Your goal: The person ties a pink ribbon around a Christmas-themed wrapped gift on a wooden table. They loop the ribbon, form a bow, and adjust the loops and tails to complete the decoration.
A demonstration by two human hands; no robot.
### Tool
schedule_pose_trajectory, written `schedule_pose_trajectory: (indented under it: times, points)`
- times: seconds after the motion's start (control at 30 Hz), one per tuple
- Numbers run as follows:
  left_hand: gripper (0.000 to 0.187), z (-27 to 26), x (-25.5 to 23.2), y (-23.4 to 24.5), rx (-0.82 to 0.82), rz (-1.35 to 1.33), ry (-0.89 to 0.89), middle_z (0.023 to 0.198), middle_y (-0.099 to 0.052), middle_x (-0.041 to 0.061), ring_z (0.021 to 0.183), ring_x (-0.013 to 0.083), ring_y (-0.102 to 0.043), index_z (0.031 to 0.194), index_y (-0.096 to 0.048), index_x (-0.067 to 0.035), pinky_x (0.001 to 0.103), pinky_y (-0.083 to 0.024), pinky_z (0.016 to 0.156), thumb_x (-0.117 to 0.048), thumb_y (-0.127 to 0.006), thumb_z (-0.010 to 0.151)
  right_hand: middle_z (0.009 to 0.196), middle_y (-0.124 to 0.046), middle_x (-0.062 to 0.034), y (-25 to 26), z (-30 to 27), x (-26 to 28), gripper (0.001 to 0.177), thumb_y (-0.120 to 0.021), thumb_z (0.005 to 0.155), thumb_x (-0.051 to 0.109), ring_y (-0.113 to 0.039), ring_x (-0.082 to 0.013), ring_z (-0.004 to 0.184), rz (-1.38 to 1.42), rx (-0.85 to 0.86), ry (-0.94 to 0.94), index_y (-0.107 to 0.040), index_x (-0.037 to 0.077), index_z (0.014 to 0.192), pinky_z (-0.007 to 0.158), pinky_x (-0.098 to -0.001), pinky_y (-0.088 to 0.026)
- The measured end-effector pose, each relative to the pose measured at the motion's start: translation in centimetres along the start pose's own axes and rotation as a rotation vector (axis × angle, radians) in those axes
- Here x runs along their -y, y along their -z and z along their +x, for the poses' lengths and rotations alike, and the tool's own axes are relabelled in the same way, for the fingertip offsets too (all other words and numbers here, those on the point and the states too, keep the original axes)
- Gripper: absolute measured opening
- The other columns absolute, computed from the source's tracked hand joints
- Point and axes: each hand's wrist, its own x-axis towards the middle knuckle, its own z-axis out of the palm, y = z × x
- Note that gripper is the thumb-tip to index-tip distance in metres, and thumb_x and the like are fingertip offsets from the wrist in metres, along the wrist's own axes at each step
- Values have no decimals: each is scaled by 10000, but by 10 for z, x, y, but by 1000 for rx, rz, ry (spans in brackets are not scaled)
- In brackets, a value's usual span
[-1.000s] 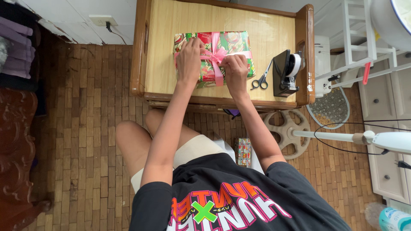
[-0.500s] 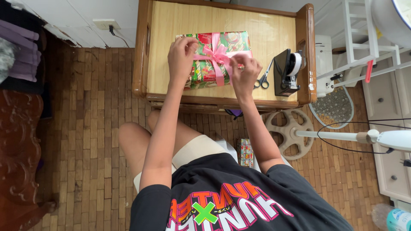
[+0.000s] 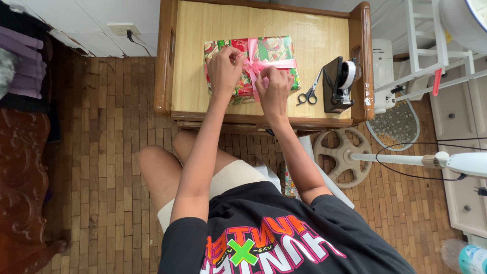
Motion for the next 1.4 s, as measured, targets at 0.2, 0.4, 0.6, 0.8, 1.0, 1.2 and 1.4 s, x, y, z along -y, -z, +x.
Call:
schedule_pose_trajectory:
  times: [0.2,0.4,0.6,0.8,1.0,1.2,1.4]
  points:
    - [96,-3,-2,4,5,-15,-33,788,-731,26,730,198,-706,872,-711,-81,403,-461,785,-173,-730,888,896,-663,-59,-7,12,-6,209,-760,882,18,-622,-205,873,241,-55,-136,-620,55,1034,836,-357,-495]
    - [102,-5,3,11,59,-162,-8,845,-722,43,706,152,-720,896,-692,-47,330,-547,715,-139,-734,895,893,-647,-50,-14,12,0,260,-679,904,-34,-652,-177,854,474,-13,-289,-561,45,1123,818,-322,-551]
    - [75,-8,6,6,1,-138,-106,812,-728,54,667,162,-721,860,-702,-37,357,-538,719,-98,-743,873,895,-661,-46,-3,8,-1,290,-767,840,-38,-629,-216,854,196,-114,-8,-609,55,1065,846,-348,-487]
    - [62,-10,4,14,54,-245,-51,845,-716,54,710,154,-729,874,-672,-22,310,-576,690,-68,-710,892,811,-727,-12,1,20,1,138,-700,853,-5,-690,-142,788,406,-68,-223,-697,57,976,804,-312,-521]
    - [50,-10,-2,21,61,-231,-82,822,-712,55,697,155,-721,871,-676,-18,314,-574,681,-43,-718,878,749,-749,-40,3,23,-13,47,-768,941,95,-663,-146,675,236,44,-161,-772,76,898,682,-323,-518]
    - [56,-13,-6,23,54,-184,-77,793,-697,23,691,162,-701,855,-679,-54,343,-518,734,-85,-719,878,798,-762,-19,1,29,-19,143,-778,838,37,-688,-110,682,365,133,-151,-756,69,976,636,-292,-541]
    - [78,-16,-3,18,2,-107,-80,750,-678,14,692,173,-682,834,-677,-71,363,-467,781,-107,-726,883,835,-654,-17,2,18,-9,288,-717,858,-107,-571,-163,810,360,109,-131,-653,63,1081,699,-327,-486]
